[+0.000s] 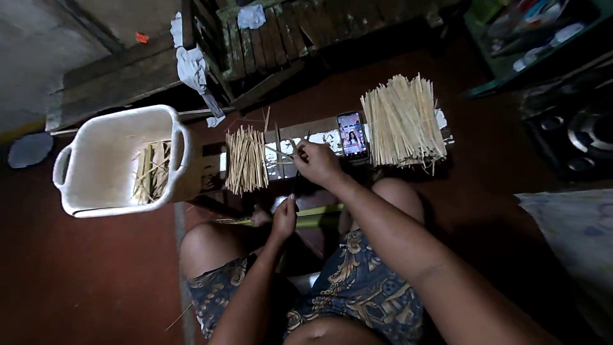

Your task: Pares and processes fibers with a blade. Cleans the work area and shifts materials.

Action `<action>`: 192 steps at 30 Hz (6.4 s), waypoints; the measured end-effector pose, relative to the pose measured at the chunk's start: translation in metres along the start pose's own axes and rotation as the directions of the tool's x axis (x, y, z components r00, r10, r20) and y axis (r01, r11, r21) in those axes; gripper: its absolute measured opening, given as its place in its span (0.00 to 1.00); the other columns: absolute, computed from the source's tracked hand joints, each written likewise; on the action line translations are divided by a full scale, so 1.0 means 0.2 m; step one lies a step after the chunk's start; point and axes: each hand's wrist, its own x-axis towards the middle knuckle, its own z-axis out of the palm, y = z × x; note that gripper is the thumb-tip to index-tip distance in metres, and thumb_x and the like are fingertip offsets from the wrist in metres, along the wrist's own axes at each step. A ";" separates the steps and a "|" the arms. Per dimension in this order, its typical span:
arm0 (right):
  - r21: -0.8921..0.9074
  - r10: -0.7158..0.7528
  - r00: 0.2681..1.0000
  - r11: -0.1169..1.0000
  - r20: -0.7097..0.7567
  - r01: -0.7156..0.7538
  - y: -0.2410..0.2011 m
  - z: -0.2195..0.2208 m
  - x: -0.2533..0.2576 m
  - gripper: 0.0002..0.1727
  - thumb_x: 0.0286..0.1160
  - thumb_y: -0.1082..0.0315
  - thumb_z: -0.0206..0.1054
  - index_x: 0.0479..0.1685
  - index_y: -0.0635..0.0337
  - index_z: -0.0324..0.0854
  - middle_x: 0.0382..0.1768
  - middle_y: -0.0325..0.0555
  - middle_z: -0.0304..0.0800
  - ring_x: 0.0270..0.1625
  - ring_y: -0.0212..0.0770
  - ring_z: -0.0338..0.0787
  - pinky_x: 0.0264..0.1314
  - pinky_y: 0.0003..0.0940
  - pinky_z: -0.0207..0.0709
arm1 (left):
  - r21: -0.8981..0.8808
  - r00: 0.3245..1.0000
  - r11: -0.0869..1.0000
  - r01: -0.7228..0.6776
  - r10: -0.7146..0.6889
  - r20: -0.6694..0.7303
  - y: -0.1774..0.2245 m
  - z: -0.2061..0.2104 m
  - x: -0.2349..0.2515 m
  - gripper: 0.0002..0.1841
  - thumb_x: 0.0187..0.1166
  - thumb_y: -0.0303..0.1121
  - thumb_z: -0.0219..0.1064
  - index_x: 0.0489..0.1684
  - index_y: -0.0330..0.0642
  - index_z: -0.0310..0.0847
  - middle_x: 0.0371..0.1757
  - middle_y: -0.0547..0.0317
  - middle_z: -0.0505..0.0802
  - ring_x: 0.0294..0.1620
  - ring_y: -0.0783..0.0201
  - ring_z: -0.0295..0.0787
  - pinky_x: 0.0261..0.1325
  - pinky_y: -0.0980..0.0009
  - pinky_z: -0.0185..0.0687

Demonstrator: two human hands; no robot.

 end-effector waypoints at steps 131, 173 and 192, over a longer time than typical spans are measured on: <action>0.245 -0.193 0.962 0.940 -0.194 0.238 0.03 -0.18 0.01 0.20 0.72 0.48 0.79 0.60 0.41 0.92 0.40 0.37 0.85 0.35 0.31 0.83 0.38 0.31 0.83 | -0.076 0.981 0.981 -0.179 0.172 -0.084 0.27 -0.03 -0.13 0.28 0.95 0.53 0.43 0.38 0.42 0.84 0.21 0.62 0.80 0.18 0.65 0.74 0.23 0.66 0.75; 0.199 -0.165 0.983 0.964 -0.087 0.179 0.05 -0.08 0.03 0.17 0.81 0.51 0.70 0.63 0.43 0.91 0.45 0.37 0.93 0.34 0.33 0.85 0.40 0.36 0.83 | -0.043 0.982 0.985 -0.164 0.159 -0.097 0.11 0.03 -0.07 0.28 0.95 0.51 0.43 0.38 0.42 0.84 0.21 0.62 0.79 0.19 0.65 0.74 0.25 0.66 0.76; 0.112 -0.012 0.995 0.994 0.102 0.001 0.11 -0.04 0.07 0.15 0.82 0.49 0.67 0.53 0.44 0.93 0.50 0.40 0.93 0.48 0.40 0.93 0.57 0.50 0.87 | -0.075 0.999 0.997 -0.007 0.010 0.033 0.02 0.02 -0.03 0.31 0.94 0.57 0.41 0.37 0.41 0.83 0.21 0.60 0.79 0.19 0.64 0.74 0.26 0.64 0.76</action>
